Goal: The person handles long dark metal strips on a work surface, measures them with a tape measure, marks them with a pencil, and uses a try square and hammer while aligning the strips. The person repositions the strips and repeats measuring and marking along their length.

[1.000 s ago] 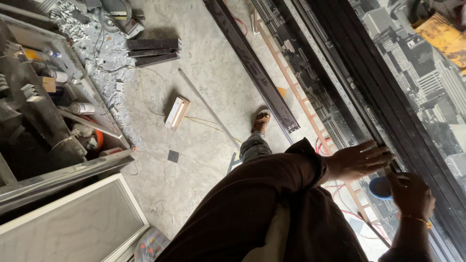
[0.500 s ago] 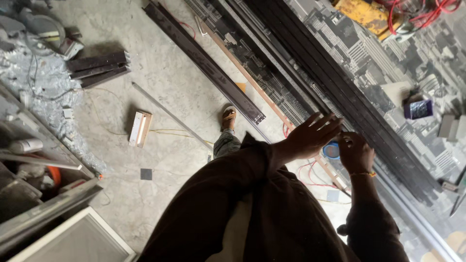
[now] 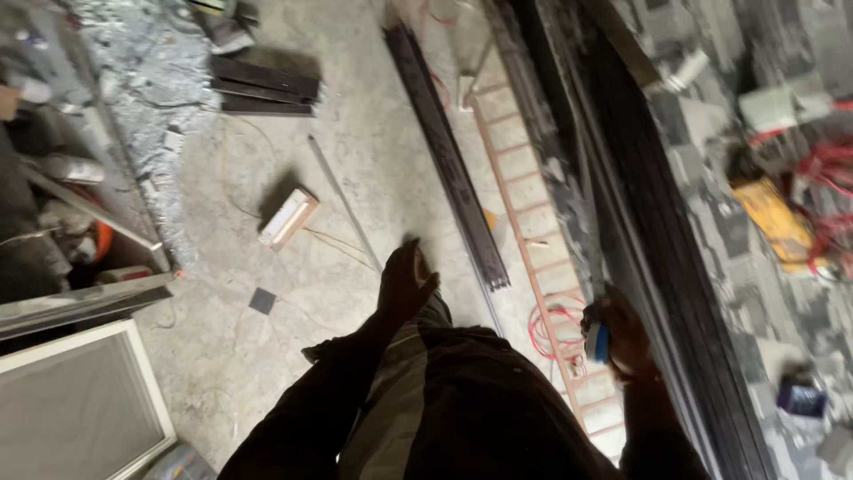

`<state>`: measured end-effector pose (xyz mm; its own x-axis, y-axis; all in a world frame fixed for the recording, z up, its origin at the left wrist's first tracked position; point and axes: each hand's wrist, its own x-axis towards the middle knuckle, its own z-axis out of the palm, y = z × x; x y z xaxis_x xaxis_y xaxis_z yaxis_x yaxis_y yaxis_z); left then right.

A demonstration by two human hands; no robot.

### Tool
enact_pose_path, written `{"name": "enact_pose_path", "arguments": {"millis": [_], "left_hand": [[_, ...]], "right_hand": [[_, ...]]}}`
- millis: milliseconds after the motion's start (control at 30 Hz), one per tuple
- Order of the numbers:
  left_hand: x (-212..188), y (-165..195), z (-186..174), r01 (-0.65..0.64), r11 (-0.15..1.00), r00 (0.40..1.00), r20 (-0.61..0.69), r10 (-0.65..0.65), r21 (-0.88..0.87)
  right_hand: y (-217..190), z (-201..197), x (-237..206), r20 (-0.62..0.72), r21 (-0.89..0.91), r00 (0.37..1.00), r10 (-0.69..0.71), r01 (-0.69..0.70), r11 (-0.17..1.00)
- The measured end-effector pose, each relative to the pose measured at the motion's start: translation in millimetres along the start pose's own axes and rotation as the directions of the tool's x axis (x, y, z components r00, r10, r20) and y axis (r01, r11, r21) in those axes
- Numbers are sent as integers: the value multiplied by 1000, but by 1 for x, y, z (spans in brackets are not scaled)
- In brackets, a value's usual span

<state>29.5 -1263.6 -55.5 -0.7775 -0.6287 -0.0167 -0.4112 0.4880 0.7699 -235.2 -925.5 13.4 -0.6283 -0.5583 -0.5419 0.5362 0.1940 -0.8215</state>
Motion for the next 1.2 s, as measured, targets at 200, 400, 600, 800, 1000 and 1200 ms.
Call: {"name": "enact_pose_path", "arguments": {"millis": [200, 400, 600, 800, 1000, 1200], "left_hand": [[-16, -123, -74, 203, 963, 966, 125, -226, 177], [-18, -167, -122, 594, 801, 804, 21, -594, -77], [45, -203, -144, 764, 619, 641, 113, -759, -181], [149, -253, -208, 915, 285, 295, -8, -956, -286], [218, -263, -263, 852, 222, 214, -72, -974, -474], [285, -306, -288, 766, 45, 91, 40, -995, -641]], "right_hand": [[-42, 112, 157, 24, -219, 998, -59, 62, 974], [-118, 210, 277, 337, -421, 905, -258, 390, 819], [-180, 334, 407, 194, -181, 978, -76, 112, 977], [-226, 447, 598, 310, -484, 924, -222, 355, 800], [-272, 582, 754, 349, -930, 924, 157, 320, 184], [-266, 687, 838, 495, -677, 693, 524, 686, -268]]}}
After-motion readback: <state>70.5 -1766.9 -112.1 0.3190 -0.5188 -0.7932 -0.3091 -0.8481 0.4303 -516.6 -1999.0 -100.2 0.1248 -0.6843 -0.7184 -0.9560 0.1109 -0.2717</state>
